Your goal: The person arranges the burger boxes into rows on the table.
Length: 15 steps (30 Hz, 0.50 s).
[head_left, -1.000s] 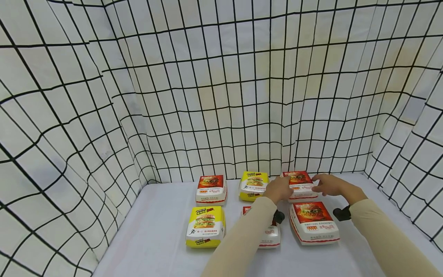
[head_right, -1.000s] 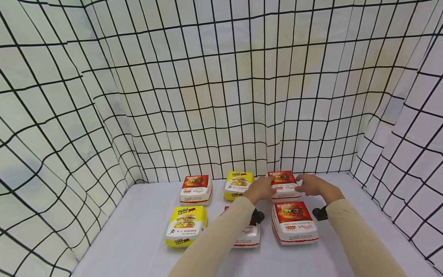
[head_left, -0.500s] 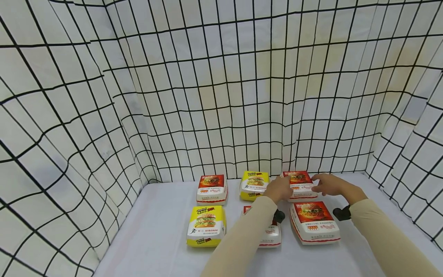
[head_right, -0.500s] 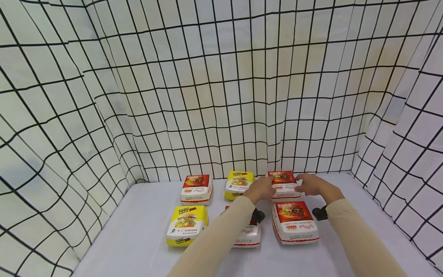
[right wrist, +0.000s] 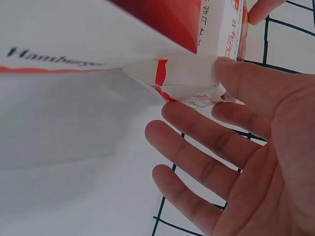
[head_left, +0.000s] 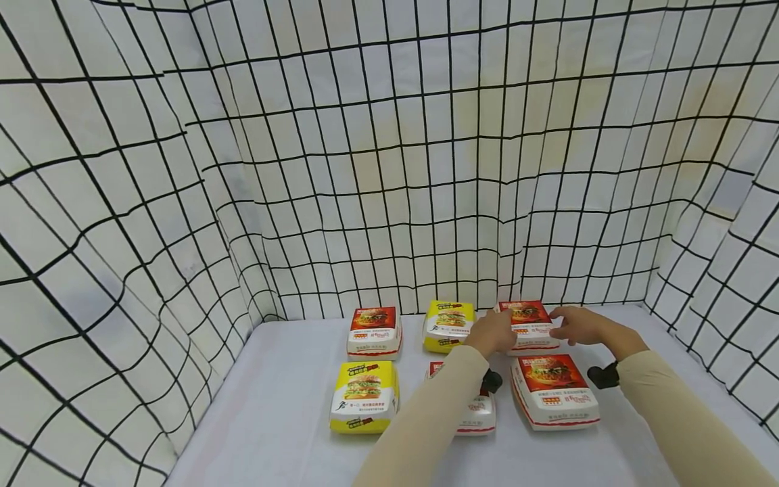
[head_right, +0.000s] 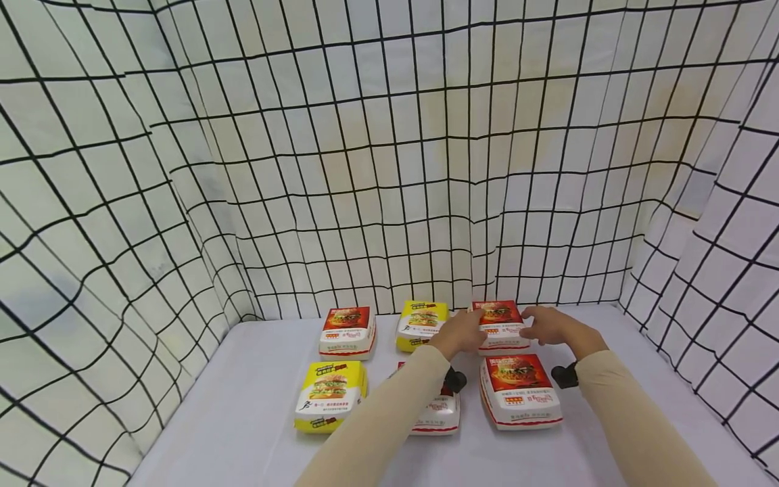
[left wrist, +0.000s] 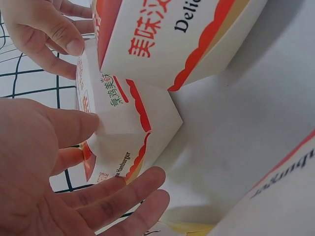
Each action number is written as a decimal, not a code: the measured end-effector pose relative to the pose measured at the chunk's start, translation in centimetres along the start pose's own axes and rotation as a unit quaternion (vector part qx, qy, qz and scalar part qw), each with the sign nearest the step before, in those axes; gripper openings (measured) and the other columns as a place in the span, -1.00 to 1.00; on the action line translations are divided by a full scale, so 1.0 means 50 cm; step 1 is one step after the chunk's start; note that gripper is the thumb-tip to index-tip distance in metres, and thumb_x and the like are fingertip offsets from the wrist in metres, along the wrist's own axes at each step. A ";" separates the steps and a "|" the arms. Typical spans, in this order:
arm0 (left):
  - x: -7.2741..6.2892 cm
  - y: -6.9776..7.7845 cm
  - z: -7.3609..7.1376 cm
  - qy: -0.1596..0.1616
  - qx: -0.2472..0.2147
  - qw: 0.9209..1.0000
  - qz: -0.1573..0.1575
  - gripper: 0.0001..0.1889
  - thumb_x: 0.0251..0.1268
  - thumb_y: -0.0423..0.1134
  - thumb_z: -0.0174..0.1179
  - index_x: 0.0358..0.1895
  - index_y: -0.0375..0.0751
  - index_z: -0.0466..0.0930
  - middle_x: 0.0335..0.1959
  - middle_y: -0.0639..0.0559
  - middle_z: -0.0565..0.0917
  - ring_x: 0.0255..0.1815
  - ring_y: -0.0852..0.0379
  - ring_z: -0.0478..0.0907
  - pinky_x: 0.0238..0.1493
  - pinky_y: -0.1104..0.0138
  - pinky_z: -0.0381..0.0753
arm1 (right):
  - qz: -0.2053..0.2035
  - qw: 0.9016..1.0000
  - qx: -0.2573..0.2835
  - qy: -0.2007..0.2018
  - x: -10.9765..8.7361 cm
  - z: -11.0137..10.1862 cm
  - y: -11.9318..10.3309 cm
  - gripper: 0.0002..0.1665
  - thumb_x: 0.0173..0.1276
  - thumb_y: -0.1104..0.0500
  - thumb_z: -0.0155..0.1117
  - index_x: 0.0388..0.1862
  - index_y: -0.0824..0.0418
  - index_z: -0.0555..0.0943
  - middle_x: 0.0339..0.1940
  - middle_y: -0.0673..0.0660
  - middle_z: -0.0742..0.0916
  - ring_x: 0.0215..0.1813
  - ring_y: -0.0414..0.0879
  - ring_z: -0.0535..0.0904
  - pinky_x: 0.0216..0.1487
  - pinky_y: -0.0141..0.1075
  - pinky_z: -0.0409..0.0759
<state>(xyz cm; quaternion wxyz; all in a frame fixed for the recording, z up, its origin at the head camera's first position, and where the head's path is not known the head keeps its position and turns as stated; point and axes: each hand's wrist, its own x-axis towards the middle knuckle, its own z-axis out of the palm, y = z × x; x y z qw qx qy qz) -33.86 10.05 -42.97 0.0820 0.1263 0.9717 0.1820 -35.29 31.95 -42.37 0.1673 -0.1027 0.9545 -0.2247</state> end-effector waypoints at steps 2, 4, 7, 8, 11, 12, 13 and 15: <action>-0.001 0.001 -0.001 0.001 0.003 1.000 0.002 -0.41 0.47 -0.02 0.19 0.52 0.29 0.33 0.47 0.04 0.45 0.34 0.02 0.50 0.30 0.14 0.53 | 0.002 1.000 0.002 -0.002 0.001 0.000 0.003 -0.28 0.47 0.07 0.31 0.37 0.52 0.35 -0.04 0.37 0.72 -0.18 0.06 0.71 -0.04 0.06 0.69; -0.003 0.001 -0.002 0.002 0.004 1.000 0.002 -0.42 0.46 -0.02 0.19 0.52 0.28 0.34 0.46 0.04 0.46 0.34 0.02 0.50 0.31 0.13 0.53 | 0.003 1.000 0.005 -0.003 0.000 0.001 0.004 -0.28 0.47 0.05 0.32 0.37 0.51 0.36 -0.03 0.36 0.72 -0.17 0.05 0.71 -0.04 0.06 0.69; -0.006 0.002 -0.006 0.002 0.003 1.000 0.003 -0.43 0.46 -0.01 0.18 0.51 0.27 0.36 0.47 0.04 0.45 0.34 0.02 0.51 0.31 0.13 0.54 | 0.001 1.000 0.008 -0.004 -0.003 0.001 0.005 -0.27 0.47 0.03 0.31 0.36 0.52 0.35 -0.02 0.37 0.72 -0.16 0.06 0.71 -0.03 0.06 0.69; -0.009 0.002 -0.009 0.003 0.002 1.000 0.004 -0.43 0.46 0.00 0.19 0.50 0.26 0.37 0.46 0.04 0.46 0.32 0.02 0.52 0.29 0.12 0.55 | 0.001 1.000 0.010 -0.003 -0.004 0.001 0.005 -0.27 0.48 0.03 0.31 0.36 0.52 0.35 -0.02 0.37 0.72 -0.15 0.07 0.71 -0.03 0.06 0.69; -0.016 0.005 -0.020 0.006 0.001 1.000 0.015 -0.45 0.46 0.02 0.19 0.48 0.24 0.40 0.49 0.01 0.42 0.29 0.01 0.55 0.26 0.12 0.58 | 0.001 1.000 0.012 -0.002 -0.009 0.000 0.005 -0.26 0.50 0.01 0.28 0.36 0.53 0.34 -0.01 0.39 0.72 -0.13 0.10 0.71 -0.02 0.07 0.68; -0.018 0.005 -0.025 0.007 0.004 1.000 0.021 -0.45 0.47 0.02 0.18 0.49 0.24 0.39 0.51 0.00 0.40 0.27 0.00 0.56 0.24 0.12 0.60 | 0.001 1.000 0.012 -0.002 -0.011 -0.001 0.005 -0.26 0.51 0.01 0.27 0.37 0.53 0.33 0.00 0.40 0.73 -0.12 0.11 0.72 -0.02 0.07 0.68; -0.020 0.005 -0.031 0.007 0.008 1.000 0.026 -0.45 0.47 0.02 0.18 0.49 0.23 0.39 0.51 -0.02 0.39 0.24 0.00 0.57 0.20 0.13 0.61 | 0.001 1.000 0.011 -0.002 -0.013 -0.003 0.004 -0.25 0.51 0.00 0.27 0.37 0.53 0.33 0.00 0.40 0.73 -0.11 0.12 0.72 -0.02 0.08 0.68; -0.023 0.002 -0.044 0.009 0.025 0.999 0.042 -0.46 0.50 0.02 0.14 0.50 0.21 0.38 0.50 -0.03 0.40 0.24 0.00 0.58 0.15 0.15 0.63 | 0.002 1.000 0.009 0.000 -0.019 -0.006 0.002 -0.25 0.51 -0.02 0.26 0.37 0.52 0.33 0.00 0.39 0.73 -0.11 0.12 0.71 -0.02 0.08 0.67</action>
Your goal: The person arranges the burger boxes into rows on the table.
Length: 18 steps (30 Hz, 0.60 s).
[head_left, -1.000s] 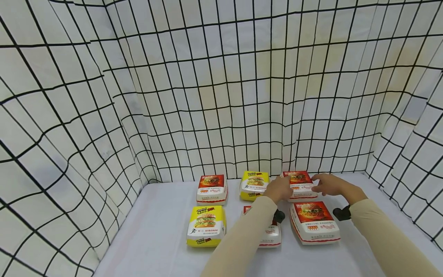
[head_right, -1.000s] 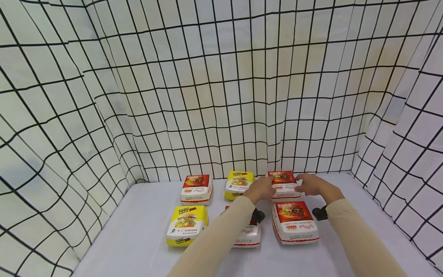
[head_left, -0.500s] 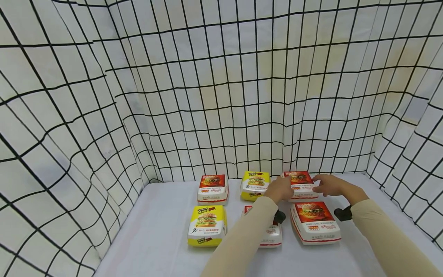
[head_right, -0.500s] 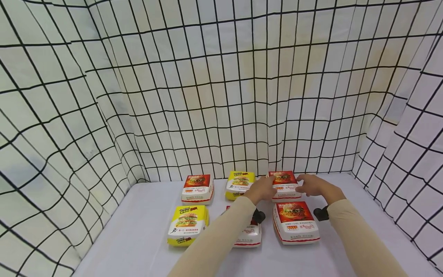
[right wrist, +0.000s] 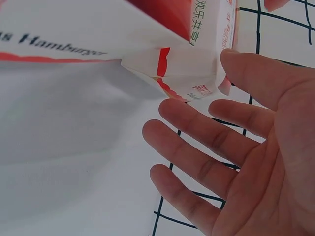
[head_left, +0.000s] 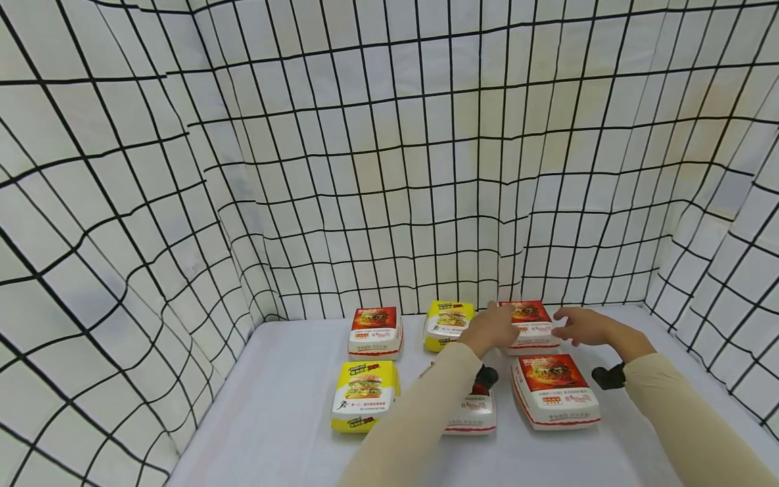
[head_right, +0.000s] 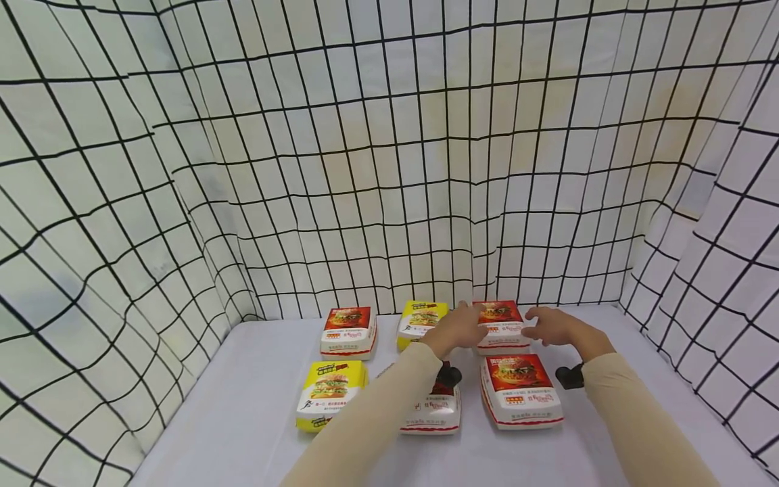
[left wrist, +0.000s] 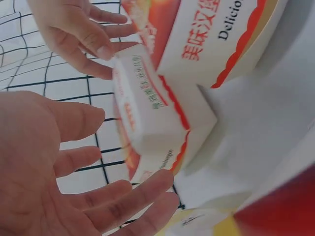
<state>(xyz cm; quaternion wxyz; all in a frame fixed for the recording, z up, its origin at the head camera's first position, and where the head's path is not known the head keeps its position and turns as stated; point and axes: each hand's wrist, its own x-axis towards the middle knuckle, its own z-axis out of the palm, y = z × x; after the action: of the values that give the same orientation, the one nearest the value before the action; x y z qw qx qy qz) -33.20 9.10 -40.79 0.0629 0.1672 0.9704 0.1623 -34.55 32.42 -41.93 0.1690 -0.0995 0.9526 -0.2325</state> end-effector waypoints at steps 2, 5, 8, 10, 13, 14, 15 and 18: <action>-0.004 -0.005 -0.013 0.002 0.016 1.000 0.014 -0.46 0.52 0.02 0.10 0.52 0.18 0.36 0.49 -0.02 0.41 0.29 0.02 0.55 0.18 0.17 0.62 | 0.001 1.000 -0.002 0.002 -0.005 -0.002 0.000 -0.25 0.51 -0.04 0.26 0.38 0.51 0.33 -0.01 0.36 0.74 -0.11 0.10 0.71 -0.03 0.07 0.67; -0.014 -0.014 -0.034 0.007 0.029 0.999 0.034 -0.48 0.53 0.03 0.10 0.49 0.13 0.40 0.42 0.03 0.49 0.35 0.05 0.52 0.22 0.18 0.60 | -0.006 1.000 -0.008 0.009 -0.016 -0.006 0.005 -0.27 0.51 -0.04 0.26 0.36 0.49 0.36 -0.04 0.33 0.75 -0.13 0.08 0.70 -0.07 0.03 0.67; -0.027 -0.026 -0.056 0.015 0.026 0.998 0.049 -0.48 0.52 0.06 0.13 0.47 0.10 0.42 0.41 0.04 0.51 0.39 0.04 0.50 0.27 0.17 0.58 | -0.016 1.000 -0.006 0.020 -0.028 -0.007 0.013 -0.34 0.51 -0.03 0.25 0.31 0.46 0.41 -0.08 0.28 0.74 -0.14 0.05 0.68 -0.11 -0.02 0.67; -0.037 -0.039 -0.069 0.023 0.027 0.998 0.060 -0.48 0.52 0.07 0.13 0.47 0.12 0.42 0.41 0.04 0.52 0.38 0.05 0.51 0.26 0.16 0.59 | -0.022 0.999 -0.002 0.027 -0.036 -0.006 0.017 -0.41 0.51 -0.02 0.25 0.25 0.43 0.45 -0.10 0.27 0.73 -0.15 0.02 0.66 -0.14 -0.06 0.66; -0.054 -0.062 -0.092 0.034 0.022 0.996 0.080 -0.49 0.51 0.07 0.15 0.45 0.13 0.44 0.40 0.09 0.55 0.39 0.10 0.51 0.31 0.16 0.57 | -0.031 0.999 0.003 0.042 -0.049 -0.001 0.022 -0.53 0.52 -0.01 0.24 0.14 0.34 0.51 -0.15 0.21 0.71 -0.18 -0.03 0.63 -0.18 -0.14 0.62; -0.061 -0.072 -0.101 0.035 0.022 0.995 0.090 -0.50 0.52 0.06 0.14 0.45 0.12 0.45 0.39 0.10 0.57 0.36 0.10 0.54 0.28 0.17 0.59 | -0.035 0.998 0.005 0.046 -0.054 0.001 0.023 -0.56 0.52 -0.01 0.24 0.10 0.32 0.52 -0.17 0.20 0.71 -0.20 -0.04 0.61 -0.20 -0.16 0.60; -0.067 -0.082 -0.110 0.038 0.022 0.994 0.097 -0.52 0.53 0.05 0.14 0.43 0.12 0.46 0.35 0.11 0.60 0.31 0.11 0.57 0.24 0.18 0.60 | -0.041 0.998 0.006 0.051 -0.058 0.003 0.024 -0.59 0.52 -0.01 0.24 0.07 0.31 0.53 -0.19 0.18 0.70 -0.21 -0.04 0.60 -0.21 -0.18 0.58; -0.085 -0.116 -0.137 0.042 0.014 0.993 0.111 -0.57 0.54 0.03 0.13 0.38 0.09 0.51 0.23 0.07 0.69 0.16 0.11 0.65 0.06 0.22 0.65 | -0.054 0.996 0.008 0.066 -0.073 0.007 0.027 -0.63 0.54 0.00 0.22 0.02 0.29 0.55 -0.21 0.15 0.70 -0.23 -0.06 0.59 -0.24 -0.20 0.54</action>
<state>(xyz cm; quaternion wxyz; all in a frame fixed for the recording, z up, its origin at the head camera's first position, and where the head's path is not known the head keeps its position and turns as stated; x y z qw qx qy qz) -32.20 0.43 -36.03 0.0014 0.2679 0.9499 0.1611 -31.21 34.40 -41.87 0.0940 -0.1342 0.9530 -0.2547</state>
